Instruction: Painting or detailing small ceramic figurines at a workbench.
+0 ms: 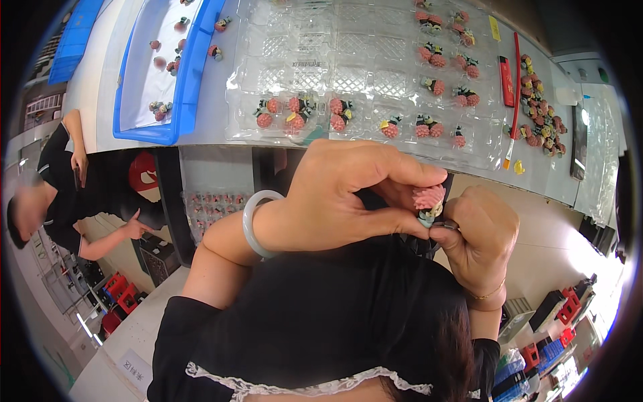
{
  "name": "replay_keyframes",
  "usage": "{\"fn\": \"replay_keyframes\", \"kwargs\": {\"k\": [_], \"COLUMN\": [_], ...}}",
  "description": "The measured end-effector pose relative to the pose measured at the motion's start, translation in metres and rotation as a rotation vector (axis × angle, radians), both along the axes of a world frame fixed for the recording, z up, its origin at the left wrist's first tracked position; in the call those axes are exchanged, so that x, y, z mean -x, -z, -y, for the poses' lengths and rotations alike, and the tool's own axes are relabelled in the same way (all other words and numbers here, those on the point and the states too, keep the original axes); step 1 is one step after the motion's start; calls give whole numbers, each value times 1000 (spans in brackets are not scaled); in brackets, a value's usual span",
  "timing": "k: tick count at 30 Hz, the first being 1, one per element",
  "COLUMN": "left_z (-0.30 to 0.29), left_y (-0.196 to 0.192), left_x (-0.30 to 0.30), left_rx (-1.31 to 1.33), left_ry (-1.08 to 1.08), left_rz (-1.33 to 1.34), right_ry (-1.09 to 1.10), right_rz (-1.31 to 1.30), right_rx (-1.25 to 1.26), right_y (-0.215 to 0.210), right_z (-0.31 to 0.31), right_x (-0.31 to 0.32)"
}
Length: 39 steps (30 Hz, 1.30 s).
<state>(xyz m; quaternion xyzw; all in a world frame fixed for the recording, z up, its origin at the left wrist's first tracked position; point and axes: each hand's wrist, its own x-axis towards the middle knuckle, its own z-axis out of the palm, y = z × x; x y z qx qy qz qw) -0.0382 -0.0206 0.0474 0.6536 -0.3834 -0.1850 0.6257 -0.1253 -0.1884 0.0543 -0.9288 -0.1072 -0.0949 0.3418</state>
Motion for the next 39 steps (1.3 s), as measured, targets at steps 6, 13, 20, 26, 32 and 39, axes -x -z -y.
{"fn": "replay_keyframes", "kwargs": {"k": [6,13,20,26,32,39], "left_z": [4,2,5,12,7,7], "left_y": [5,15,23,16,23,22], "left_x": [3,0,4,9,5,5], "left_rx": [40,221,196,105,168,155], "left_ry": [28,14,-2,-154,-25,-25], "left_rz": [-134,-323,-488,-580,-543,-610], "right_ry": [-8,858,947,909,874,816], "right_rz": [-11,-120,-365,-297,-283,-185], "right_rx": [-21,-175,21,-46,32,95], "right_y": [1,14,60,68,69,71], "right_z": [5,71,135,128,124,121], "right_x": [1,13,43,40,39,38]}}
